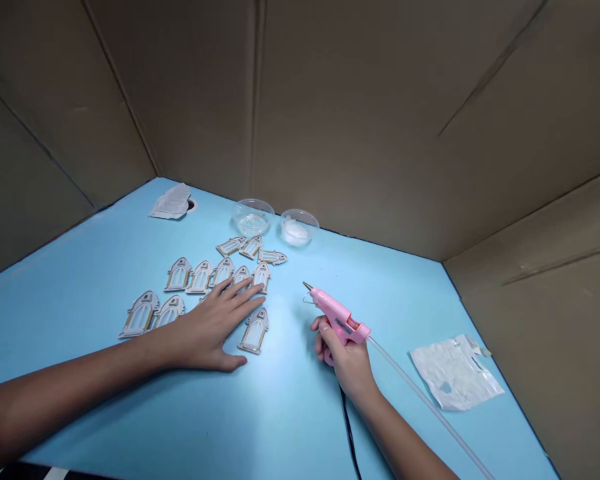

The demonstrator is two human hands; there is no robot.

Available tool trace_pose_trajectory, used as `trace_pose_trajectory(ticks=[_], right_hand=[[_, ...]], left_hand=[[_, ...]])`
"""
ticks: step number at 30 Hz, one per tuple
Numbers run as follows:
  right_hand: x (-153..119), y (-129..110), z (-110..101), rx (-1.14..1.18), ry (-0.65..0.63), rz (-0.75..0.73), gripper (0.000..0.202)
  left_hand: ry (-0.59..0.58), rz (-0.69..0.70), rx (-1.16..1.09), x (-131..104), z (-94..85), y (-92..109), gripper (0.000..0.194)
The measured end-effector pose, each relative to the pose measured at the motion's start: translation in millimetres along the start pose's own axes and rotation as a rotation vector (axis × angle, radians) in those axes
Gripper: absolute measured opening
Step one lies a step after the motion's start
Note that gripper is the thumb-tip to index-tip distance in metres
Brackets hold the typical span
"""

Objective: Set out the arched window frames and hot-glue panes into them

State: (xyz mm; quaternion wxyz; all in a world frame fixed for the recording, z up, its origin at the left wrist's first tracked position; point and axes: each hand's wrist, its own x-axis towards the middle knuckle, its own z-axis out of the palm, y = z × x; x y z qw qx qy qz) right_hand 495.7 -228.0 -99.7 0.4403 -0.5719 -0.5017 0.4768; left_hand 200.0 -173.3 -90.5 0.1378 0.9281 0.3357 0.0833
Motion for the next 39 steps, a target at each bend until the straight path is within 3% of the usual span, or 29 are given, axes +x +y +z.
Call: trace_pose_trajectory(ticks=[4,10,13,19,22,26,32,36,39], right_hand=[[-1.0,1.1,-0.8,0.024,0.031,0.001,0.039],[0.5,-0.6,-3.8,-0.024,0.046,0.025,0.038],[-0.2,-2.6,-2.4,-0.039,0.036,0.04,0.039],[-2.9,-3.2,4.2,-0.069,0.038,0.057,0.04],[-1.7,-3.2,6.3,-0.071,0.072,0.041,0.039],[-1.5,-4.9,8.2,-0.074,0.067,0.053,0.038],[-12.2,0.1,3.4,-0.14,-0.001,0.055,0.036],[-12.3,4.2,-4.3,-0.207,-0.043,0.067,0.035],[-8.0,1.4,-2.5,-0.171,0.003,0.036,0.038]], left_hand=[[-0.007,0.147,-0.137,4.0,1.2,-3.8,0.071],[-0.03,0.123,-0.184,-4.0,-9.4,-14.2,0.086],[-0.04,0.128,-0.206,-6.7,-12.6,-18.4,0.078],[0.037,0.065,-0.1,-7.1,0.6,-0.8,0.078],[0.084,0.026,-0.048,-7.7,8.5,9.8,0.06],[0.11,0.093,-0.096,-7.9,11.2,9.1,0.03],[0.179,0.163,-0.138,-8.5,10.9,0.8,0.021],[0.146,0.172,-0.172,-8.8,12.1,-0.9,0.012],[0.13,0.158,-0.231,-9.4,11.4,-2.6,0.012]])
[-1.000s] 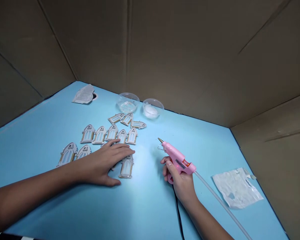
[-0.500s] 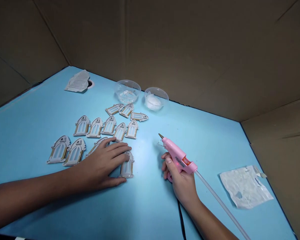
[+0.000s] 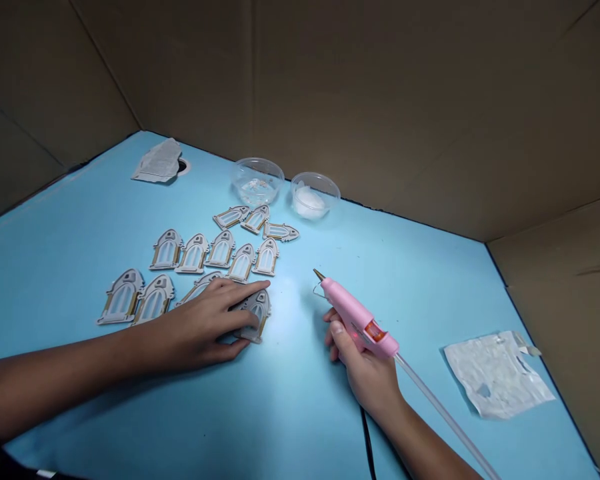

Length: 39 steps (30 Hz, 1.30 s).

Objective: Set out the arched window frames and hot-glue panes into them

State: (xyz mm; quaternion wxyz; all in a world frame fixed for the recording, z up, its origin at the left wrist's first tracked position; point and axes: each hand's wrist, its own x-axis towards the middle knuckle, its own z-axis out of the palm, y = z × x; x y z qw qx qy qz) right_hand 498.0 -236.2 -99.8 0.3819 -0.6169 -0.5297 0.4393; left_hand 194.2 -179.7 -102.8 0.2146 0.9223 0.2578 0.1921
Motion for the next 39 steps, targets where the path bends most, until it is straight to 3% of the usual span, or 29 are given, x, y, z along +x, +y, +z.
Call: trace_pose_trajectory(ticks=[3,7,13,20,27,31,36,39], right_hand=[[1.9,-5.3,4.4,0.041,0.032,-0.018,0.039],[0.2,-6.2,5.0,0.01,-0.015,-0.016,0.035],[0.3,-5.6,3.5,0.005,-0.022,0.002,0.034],[0.8,-9.9,5.3,-0.012,-0.015,0.014,0.039],[1.5,-6.7,2.2,-0.028,-0.025,0.015,0.039],[1.7,-7.6,1.8,-0.027,-0.016,0.018,0.039],[-10.6,-14.2,4.0,-0.07,-0.037,0.048,0.035],[-18.6,-21.2,7.1,-0.158,-0.094,-0.037,0.024]], left_hand=[[0.005,0.001,-0.057,-1.8,-1.1,-2.6,0.023],[-0.014,-0.011,-0.082,-4.7,-0.2,-8.2,0.04],[0.031,-0.014,-0.089,-4.5,2.5,-14.4,0.035],[-0.071,-0.043,-0.125,0.0,-8.7,-9.5,0.03],[-0.115,-0.052,-0.204,3.5,-16.9,-7.6,0.045],[-0.06,-0.075,-0.268,8.2,-15.8,-3.9,0.048],[0.095,-0.049,-0.243,7.5,-11.9,-3.5,0.041],[0.154,0.008,-0.221,5.2,-10.5,-4.1,0.03]])
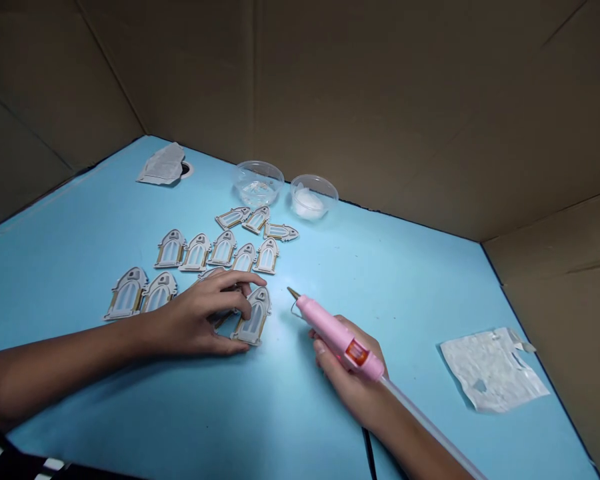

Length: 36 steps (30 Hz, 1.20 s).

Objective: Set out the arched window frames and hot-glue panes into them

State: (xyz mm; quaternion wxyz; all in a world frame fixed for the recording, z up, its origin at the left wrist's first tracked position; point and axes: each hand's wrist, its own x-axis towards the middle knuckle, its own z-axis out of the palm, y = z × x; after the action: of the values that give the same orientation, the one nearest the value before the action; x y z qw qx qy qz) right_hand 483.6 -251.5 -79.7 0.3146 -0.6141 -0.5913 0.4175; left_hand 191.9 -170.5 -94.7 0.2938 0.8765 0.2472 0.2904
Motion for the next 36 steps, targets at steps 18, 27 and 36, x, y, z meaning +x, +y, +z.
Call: trace_pose_trajectory(ticks=[18,27,36], right_hand=[[-5.6,-7.1,-4.9,-0.207,0.051,-0.154,0.019],[15.8,8.2,-27.8,-0.003,0.228,0.188,0.033],[12.9,2.5,-14.3,0.088,0.187,0.164,0.04]], left_hand=[[0.023,-0.007,-0.038,-2.4,12.1,9.4,0.011],[-0.156,-0.052,0.073,-8.5,6.4,6.9,0.021],[-0.17,-0.052,0.092,11.8,-10.5,5.4,0.034]])
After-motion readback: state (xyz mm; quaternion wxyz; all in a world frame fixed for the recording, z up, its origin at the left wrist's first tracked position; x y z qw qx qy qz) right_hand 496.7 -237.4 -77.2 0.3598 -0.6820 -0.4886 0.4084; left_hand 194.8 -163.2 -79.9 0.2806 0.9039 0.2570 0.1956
